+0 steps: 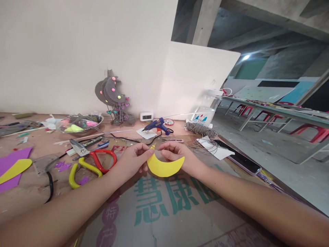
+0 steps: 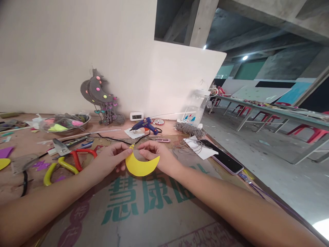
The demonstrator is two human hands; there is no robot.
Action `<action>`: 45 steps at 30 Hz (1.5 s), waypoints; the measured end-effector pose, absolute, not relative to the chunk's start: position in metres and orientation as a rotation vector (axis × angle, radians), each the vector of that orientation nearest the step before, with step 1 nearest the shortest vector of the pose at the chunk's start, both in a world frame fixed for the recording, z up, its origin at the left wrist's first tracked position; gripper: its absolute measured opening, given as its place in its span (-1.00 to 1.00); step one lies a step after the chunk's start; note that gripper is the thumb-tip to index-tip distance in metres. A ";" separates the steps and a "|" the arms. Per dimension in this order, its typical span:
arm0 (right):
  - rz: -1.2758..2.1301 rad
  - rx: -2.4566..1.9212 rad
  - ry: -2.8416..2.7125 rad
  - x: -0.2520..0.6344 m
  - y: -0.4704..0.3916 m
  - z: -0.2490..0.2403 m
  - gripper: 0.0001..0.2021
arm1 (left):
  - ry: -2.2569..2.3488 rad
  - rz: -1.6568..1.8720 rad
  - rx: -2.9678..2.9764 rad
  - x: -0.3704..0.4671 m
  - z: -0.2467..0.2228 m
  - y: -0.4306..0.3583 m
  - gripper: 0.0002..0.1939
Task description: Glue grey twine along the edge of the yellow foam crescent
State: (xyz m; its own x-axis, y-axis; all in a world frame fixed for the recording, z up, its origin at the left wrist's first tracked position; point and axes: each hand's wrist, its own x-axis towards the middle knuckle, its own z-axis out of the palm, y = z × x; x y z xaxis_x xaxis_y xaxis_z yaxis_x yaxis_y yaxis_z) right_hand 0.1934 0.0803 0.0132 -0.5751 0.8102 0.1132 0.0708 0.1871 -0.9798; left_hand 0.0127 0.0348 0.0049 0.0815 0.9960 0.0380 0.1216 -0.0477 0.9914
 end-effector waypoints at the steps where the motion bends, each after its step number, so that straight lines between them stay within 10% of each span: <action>1: 1.415 -0.843 -1.819 0.193 0.080 0.014 -0.74 | 1.221 1.120 1.368 0.013 0.005 0.035 -0.70; 45: 1.224 -0.923 -1.852 0.197 0.088 0.008 -0.70 | 1.183 1.114 1.394 0.012 0.005 0.033 -0.70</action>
State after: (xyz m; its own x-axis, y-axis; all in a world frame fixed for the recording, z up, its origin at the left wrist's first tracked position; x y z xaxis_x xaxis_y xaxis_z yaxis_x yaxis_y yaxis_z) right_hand 0.1969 0.0875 0.0076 -0.4841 0.8568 0.1777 0.1722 0.2925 -0.9406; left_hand 0.0120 0.0331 0.0050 0.1129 0.9920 0.0568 0.1157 -0.0699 0.9908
